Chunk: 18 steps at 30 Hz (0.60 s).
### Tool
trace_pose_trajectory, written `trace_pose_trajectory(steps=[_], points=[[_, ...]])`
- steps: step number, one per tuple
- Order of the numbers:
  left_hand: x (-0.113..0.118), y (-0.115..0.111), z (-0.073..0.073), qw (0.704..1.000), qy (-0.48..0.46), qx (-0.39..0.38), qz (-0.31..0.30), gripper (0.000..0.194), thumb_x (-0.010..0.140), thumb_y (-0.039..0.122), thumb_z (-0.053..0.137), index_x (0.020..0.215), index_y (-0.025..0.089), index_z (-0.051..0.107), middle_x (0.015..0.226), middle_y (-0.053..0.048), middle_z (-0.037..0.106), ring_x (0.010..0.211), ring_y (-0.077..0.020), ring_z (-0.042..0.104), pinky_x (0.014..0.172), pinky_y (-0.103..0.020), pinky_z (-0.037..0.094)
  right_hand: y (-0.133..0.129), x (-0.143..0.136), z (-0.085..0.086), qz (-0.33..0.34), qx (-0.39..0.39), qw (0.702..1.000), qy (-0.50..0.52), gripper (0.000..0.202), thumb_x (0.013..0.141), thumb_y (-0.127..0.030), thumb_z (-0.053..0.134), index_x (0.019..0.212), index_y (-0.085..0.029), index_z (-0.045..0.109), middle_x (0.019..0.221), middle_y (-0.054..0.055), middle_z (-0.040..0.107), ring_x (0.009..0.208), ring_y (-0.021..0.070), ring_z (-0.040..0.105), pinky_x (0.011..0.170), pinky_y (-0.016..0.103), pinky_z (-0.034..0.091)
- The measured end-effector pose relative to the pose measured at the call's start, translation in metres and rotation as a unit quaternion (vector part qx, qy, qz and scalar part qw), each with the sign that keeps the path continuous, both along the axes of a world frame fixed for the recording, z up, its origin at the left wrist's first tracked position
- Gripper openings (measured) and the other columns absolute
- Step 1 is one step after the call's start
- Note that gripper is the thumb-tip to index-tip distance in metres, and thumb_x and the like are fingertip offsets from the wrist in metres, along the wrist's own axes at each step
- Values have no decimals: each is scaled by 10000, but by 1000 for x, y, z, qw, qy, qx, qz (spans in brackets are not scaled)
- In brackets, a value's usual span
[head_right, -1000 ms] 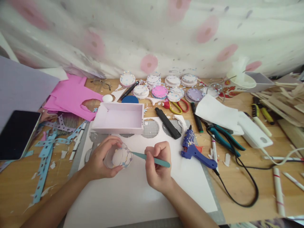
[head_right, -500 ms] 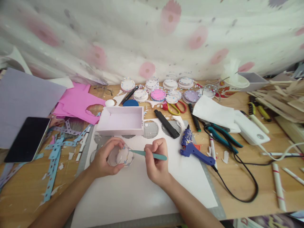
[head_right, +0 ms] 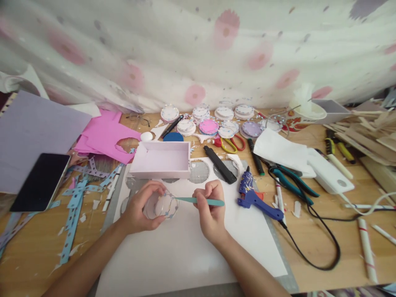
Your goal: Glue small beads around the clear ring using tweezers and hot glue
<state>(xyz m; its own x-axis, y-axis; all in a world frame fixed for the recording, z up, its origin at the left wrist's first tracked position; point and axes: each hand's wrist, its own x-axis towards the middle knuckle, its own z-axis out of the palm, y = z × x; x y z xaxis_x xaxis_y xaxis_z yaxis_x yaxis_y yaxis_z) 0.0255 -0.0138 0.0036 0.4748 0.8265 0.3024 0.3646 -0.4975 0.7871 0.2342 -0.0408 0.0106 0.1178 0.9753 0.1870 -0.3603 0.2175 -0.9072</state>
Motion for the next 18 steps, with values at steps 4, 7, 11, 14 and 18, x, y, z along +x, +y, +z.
trace_pose_trajectory(steps=[4, 7, 11, 14, 18], points=[[0, -1, 0, 1000, 6, -6, -2, 495, 635, 221, 737, 1055, 223, 474, 1054, -87, 550, 1010, -258, 558, 874, -416, 484, -4, 2, 1, -6, 4, 1000, -24, 201, 966, -259, 503, 846, -264, 342, 587, -96, 316, 525, 96, 318, 512, 210, 266], [0, -1, -2, 1000, 9, -12, -7, 517, 624, 200, 741, 1061, 234, 468, 1065, -90, 539, 1022, -263, 546, 883, -431, 475, -7, 2, 0, -6, 21, 999, -34, 177, 971, -245, 491, 860, -265, 355, 583, -95, 298, 525, 99, 330, 509, 208, 268], [0, 0, -2, 1000, 7, -11, -9, 522, 617, 190, 740, 1059, 233, 465, 1066, -90, 540, 1025, -268, 547, 878, -430, 471, -8, 2, -1, -1, 34, 998, -53, 157, 980, -212, 463, 868, -264, 364, 599, -89, 292, 525, 98, 314, 498, 204, 251], [0, -1, -1, 1000, 17, -9, -13, 534, 607, 188, 740, 1060, 227, 462, 1083, -89, 538, 1033, -266, 550, 882, -412, 469, -10, 2, 0, 0, 44, 997, -66, 154, 981, -192, 450, 874, -263, 366, 613, -83, 299, 531, 99, 313, 492, 204, 241], [-1, -1, 1, 999, 35, -12, -8, 532, 613, 194, 745, 1057, 222, 454, 1094, -84, 530, 1040, -256, 547, 895, -387, 462, -12, 2, 2, -1, 64, 995, -77, 152, 984, -181, 437, 879, -262, 361, 609, -89, 273, 512, 95, 288, 493, 209, 248]])
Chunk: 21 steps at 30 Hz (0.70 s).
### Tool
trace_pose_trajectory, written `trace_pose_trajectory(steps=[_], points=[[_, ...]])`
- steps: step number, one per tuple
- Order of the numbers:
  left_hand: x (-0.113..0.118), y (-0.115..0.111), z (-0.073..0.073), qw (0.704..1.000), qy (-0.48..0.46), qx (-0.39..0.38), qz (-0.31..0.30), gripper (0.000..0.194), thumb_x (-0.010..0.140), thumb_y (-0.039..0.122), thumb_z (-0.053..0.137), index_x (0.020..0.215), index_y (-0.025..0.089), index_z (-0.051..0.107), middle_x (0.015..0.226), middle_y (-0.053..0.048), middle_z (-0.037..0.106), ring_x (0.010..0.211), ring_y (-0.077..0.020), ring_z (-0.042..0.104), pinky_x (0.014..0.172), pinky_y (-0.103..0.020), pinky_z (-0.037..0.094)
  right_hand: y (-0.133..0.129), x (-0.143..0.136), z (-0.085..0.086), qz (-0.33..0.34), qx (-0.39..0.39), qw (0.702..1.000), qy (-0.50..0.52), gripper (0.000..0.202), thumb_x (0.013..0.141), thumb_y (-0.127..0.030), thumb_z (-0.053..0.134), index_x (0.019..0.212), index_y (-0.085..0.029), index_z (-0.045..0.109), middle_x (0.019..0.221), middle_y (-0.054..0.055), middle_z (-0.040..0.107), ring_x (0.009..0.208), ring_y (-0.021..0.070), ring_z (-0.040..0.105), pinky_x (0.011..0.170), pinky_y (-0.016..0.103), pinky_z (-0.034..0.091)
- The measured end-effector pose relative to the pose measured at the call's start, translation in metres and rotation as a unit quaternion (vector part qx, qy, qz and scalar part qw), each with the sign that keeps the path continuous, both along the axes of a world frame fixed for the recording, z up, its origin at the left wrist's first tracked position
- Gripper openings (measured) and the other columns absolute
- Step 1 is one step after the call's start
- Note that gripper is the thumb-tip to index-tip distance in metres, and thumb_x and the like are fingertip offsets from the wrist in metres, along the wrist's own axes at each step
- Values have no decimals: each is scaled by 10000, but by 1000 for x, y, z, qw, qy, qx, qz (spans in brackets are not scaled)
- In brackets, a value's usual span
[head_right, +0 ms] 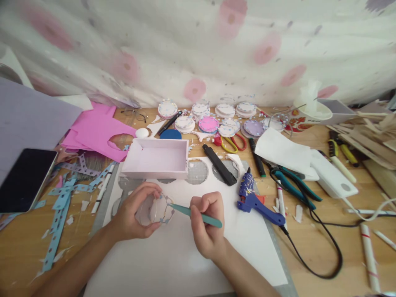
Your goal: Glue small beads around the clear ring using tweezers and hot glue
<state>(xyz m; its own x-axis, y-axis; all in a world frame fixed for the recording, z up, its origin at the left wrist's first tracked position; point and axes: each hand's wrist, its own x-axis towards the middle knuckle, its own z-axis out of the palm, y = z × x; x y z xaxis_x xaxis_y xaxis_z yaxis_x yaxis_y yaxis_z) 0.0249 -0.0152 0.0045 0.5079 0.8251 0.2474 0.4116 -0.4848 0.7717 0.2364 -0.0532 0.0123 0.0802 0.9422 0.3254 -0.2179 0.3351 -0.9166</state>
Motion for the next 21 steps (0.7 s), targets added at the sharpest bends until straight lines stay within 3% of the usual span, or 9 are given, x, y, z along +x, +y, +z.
trace_pose_trajectory(steps=[10, 21], points=[[1, 0, 2, 1000, 21, -2, -13, 518, 624, 206, 738, 1049, 228, 441, 1089, -85, 532, 1013, -254, 556, 862, -367, 475, 1, -1, 1, -19, -40, 999, 11, 163, 982, -224, 457, 863, -270, 354, 567, -88, 298, 508, 110, 325, 490, 213, 260], [1, -2, 1, 1000, 12, 7, -8, 551, 620, 209, 749, 1078, 221, 443, 1101, -92, 537, 1023, -256, 559, 870, -365, 478, -2, 0, 0, -1, -3, 1000, -22, 154, 978, -164, 430, 884, -268, 366, 609, -79, 263, 498, 105, 273, 475, 251, 229]])
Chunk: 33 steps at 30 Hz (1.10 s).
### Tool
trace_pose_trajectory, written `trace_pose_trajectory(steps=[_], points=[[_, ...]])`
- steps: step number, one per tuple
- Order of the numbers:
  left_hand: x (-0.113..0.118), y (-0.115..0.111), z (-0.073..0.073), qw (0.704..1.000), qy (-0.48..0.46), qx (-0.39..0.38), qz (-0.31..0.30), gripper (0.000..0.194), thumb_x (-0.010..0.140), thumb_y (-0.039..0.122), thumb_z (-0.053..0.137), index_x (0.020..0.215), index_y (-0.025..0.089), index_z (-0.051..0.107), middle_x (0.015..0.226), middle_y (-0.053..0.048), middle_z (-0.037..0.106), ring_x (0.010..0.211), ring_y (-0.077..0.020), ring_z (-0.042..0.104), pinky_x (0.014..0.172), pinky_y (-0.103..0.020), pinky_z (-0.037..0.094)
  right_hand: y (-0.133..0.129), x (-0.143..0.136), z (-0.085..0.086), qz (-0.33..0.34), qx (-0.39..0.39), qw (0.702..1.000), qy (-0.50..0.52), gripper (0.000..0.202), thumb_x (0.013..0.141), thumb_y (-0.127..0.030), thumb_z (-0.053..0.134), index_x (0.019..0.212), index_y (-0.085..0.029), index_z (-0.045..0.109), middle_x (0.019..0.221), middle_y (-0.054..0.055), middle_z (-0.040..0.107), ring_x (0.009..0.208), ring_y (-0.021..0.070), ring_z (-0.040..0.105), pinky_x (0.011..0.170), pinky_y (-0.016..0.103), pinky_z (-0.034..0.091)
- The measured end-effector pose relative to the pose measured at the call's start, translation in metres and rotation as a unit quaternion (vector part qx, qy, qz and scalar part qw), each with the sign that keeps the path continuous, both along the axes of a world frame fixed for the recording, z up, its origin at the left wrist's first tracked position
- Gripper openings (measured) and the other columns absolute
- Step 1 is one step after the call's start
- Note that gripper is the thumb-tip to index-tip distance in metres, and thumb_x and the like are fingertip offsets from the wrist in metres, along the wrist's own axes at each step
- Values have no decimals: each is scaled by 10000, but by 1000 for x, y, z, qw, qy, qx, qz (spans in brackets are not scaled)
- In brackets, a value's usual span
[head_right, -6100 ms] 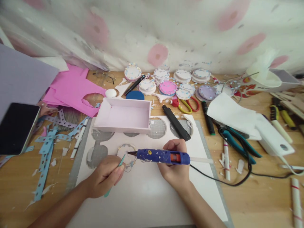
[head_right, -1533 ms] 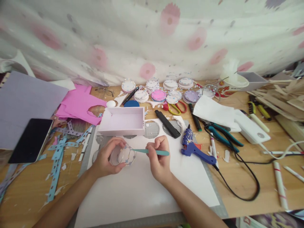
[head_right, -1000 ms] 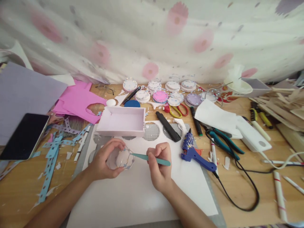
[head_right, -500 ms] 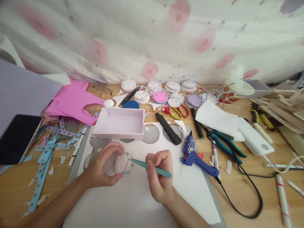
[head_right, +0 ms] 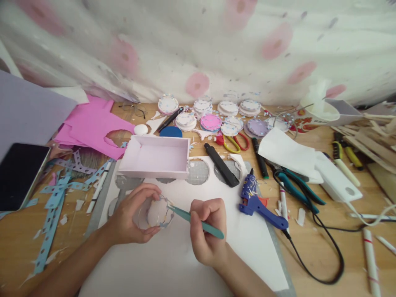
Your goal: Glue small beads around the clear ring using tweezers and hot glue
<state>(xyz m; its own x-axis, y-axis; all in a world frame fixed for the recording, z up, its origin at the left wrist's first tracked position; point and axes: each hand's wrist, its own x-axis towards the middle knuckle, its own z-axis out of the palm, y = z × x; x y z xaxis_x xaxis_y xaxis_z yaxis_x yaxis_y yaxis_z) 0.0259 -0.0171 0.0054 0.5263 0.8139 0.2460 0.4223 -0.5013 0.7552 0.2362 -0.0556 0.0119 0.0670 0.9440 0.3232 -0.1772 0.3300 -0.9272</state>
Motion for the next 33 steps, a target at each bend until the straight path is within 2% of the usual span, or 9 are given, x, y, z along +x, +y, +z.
trace_pose_trajectory(steps=[9, 19, 33], points=[[0, 0, 0, 1000, -6, 13, 2, 543, 633, 240, 744, 1085, 222, 442, 1095, -97, 543, 1018, -261, 561, 863, -374, 478, -2, 1, -1, 2, 7, 1000, 6, 143, 969, -173, 439, 882, -262, 368, 607, -79, 272, 494, 102, 288, 480, 247, 245], [0, 1, -2, 1000, -16, 24, 2, 538, 641, 277, 742, 1090, 223, 450, 1104, -102, 545, 1018, -270, 569, 868, -386, 488, 5, 0, 8, -4, -105, 991, 85, 194, 958, -273, 501, 833, -273, 353, 594, -77, 295, 553, 122, 340, 515, 222, 284], [-1, 0, -1, 999, -21, 32, 5, 541, 631, 278, 737, 1090, 221, 457, 1100, -103, 544, 1013, -274, 569, 859, -396, 493, 5, -1, 10, -2, -126, 987, 101, 234, 948, -282, 511, 817, -267, 317, 575, -83, 262, 536, 121, 303, 498, 222, 259]])
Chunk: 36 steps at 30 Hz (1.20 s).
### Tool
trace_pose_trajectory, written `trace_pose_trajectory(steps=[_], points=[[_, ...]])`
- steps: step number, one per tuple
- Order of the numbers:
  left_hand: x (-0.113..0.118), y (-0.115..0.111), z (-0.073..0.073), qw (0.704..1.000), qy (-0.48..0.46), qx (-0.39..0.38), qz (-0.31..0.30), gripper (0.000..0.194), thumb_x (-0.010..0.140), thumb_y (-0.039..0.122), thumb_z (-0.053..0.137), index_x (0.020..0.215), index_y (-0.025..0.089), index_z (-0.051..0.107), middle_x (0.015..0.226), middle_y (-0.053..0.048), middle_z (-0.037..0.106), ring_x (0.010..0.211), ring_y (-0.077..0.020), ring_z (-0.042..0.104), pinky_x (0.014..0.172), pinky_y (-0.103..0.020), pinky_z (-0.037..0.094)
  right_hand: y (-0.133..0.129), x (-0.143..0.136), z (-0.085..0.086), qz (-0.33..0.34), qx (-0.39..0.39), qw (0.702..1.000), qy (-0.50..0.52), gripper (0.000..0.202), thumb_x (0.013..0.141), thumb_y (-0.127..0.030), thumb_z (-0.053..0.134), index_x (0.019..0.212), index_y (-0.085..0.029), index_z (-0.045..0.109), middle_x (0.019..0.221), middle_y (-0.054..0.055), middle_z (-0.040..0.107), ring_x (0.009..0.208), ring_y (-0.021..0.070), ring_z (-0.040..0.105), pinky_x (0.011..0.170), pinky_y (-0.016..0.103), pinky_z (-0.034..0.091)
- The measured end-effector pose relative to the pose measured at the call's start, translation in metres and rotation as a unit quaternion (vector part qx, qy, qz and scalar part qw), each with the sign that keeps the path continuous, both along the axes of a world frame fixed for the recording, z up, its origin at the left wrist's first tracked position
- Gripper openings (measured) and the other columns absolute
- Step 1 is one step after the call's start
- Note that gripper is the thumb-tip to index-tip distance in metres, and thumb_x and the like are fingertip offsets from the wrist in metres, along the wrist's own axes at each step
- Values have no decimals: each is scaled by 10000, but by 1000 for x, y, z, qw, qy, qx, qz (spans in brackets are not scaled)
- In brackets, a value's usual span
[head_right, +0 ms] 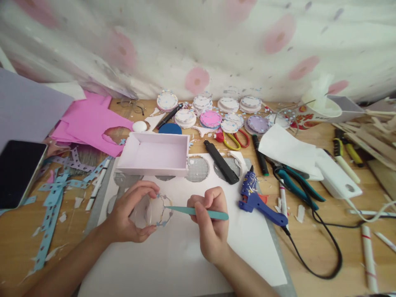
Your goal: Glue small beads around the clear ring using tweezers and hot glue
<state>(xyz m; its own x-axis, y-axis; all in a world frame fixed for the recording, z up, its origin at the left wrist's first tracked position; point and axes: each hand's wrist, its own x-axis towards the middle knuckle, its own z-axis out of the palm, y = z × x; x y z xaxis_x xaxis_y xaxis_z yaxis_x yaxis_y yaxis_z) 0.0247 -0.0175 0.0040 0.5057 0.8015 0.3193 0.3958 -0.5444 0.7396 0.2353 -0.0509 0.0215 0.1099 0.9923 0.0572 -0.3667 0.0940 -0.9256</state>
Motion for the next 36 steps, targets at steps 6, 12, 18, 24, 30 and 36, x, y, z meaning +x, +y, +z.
trace_pose_trajectory(steps=[6, 12, 18, 24, 30, 36], points=[[0, 0, 1, 1000, 1, -2, 2, 524, 636, 273, 746, 1074, 216, 464, 1095, -104, 549, 1008, -269, 573, 865, -389, 489, -7, 1, -6, 27, 79, 996, -41, 145, 986, -199, 431, 878, -269, 366, 616, -74, 291, 534, 109, 303, 508, 236, 249], [1, 1, 1, 1000, 2, 1, 3, 540, 627, 263, 753, 1080, 220, 463, 1094, -103, 553, 1006, -270, 578, 863, -391, 494, -10, 1, -9, 49, 111, 991, -53, 135, 991, -170, 407, 903, -268, 375, 651, -69, 291, 538, 104, 288, 508, 247, 227], [1, 1, 0, 1000, -7, 7, 1, 533, 632, 271, 741, 1085, 211, 466, 1084, -106, 553, 1005, -268, 572, 861, -389, 493, -4, 1, -4, 37, 53, 998, -2, 159, 985, -231, 451, 857, -263, 363, 613, -76, 279, 556, 113, 311, 529, 246, 260], [0, 1, -1, 1000, -7, 6, -2, 535, 640, 306, 740, 1088, 209, 464, 1088, -106, 550, 1007, -272, 567, 851, -396, 493, 0, 0, 1, 34, -14, 998, 46, 217, 963, -261, 498, 816, -257, 339, 592, -77, 260, 566, 117, 289, 523, 241, 225], [0, 1, -1, 1000, -15, 0, -8, 515, 644, 282, 723, 1085, 200, 471, 1095, -109, 543, 1011, -265, 564, 866, -391, 485, 4, 1, 1, 17, -34, 996, 79, 217, 922, -218, 519, 784, -254, 355, 549, -90, 220, 513, 109, 239, 515, 247, 205], [-2, 0, 0, 1000, -17, -4, -11, 549, 637, 269, 711, 1125, 202, 469, 1115, -105, 533, 1046, -269, 554, 893, -392, 480, 11, 5, 3, -20, -56, 989, 136, 169, 869, -184, 498, 765, -253, 385, 526, -102, 140, 473, 103, 120, 492, 239, 195]])
